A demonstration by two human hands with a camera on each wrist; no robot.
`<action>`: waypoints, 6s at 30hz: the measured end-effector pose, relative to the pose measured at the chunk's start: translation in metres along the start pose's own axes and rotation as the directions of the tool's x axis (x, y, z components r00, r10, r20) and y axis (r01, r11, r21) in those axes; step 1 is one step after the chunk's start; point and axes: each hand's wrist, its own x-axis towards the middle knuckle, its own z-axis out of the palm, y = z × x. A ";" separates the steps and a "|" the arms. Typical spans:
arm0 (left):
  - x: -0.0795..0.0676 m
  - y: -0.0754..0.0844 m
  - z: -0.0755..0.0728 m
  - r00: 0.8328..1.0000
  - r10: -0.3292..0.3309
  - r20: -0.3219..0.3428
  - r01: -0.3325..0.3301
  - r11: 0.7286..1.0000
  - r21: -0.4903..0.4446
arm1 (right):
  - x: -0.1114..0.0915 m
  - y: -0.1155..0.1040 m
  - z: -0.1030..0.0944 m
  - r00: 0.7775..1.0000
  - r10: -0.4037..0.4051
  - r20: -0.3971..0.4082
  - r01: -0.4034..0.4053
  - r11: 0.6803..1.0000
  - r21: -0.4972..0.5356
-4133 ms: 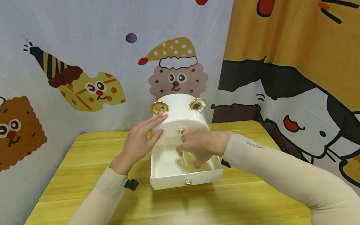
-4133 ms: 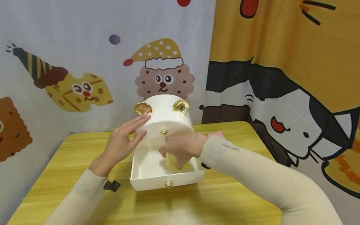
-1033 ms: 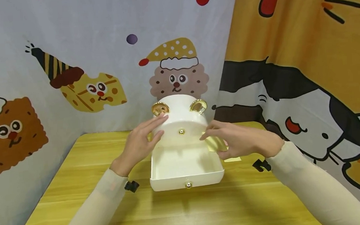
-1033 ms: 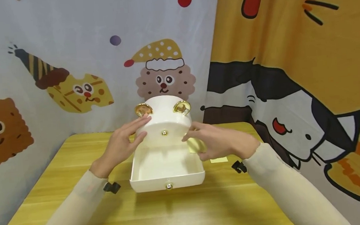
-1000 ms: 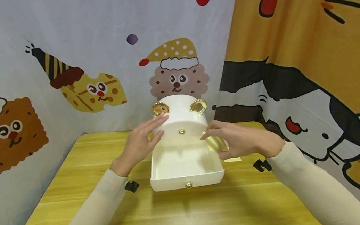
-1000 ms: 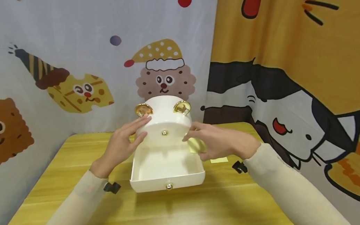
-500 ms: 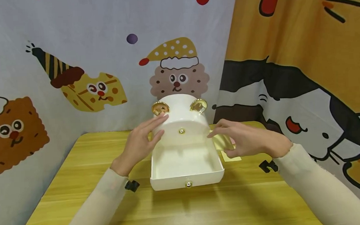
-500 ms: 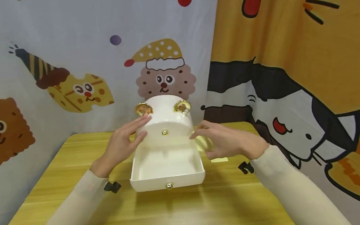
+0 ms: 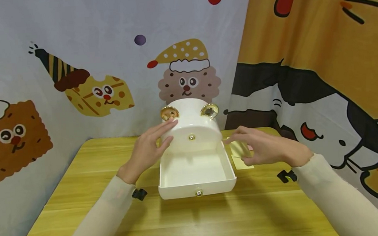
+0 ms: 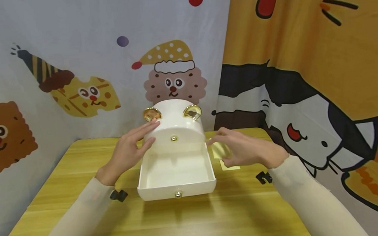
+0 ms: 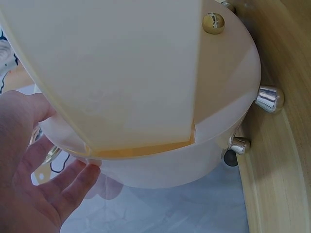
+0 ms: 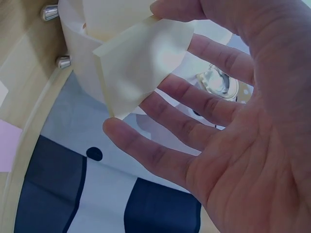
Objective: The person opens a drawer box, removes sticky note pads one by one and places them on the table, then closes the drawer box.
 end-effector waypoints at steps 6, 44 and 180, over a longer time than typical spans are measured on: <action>0.000 0.000 0.000 1.000 0.001 0.002 -0.001 1.000 -0.004 | -0.005 0.005 0.003 0.999 0.036 0.007 -0.036 0.999 0.005; 0.001 0.001 -0.001 1.000 0.005 0.002 -0.005 1.000 -0.007 | -0.025 0.044 0.042 0.997 0.064 -0.038 -0.060 0.994 0.095; 0.003 0.005 -0.005 1.000 0.005 0.030 -0.005 1.000 0.004 | -0.068 0.087 0.109 0.962 0.205 0.178 -0.208 0.978 -0.001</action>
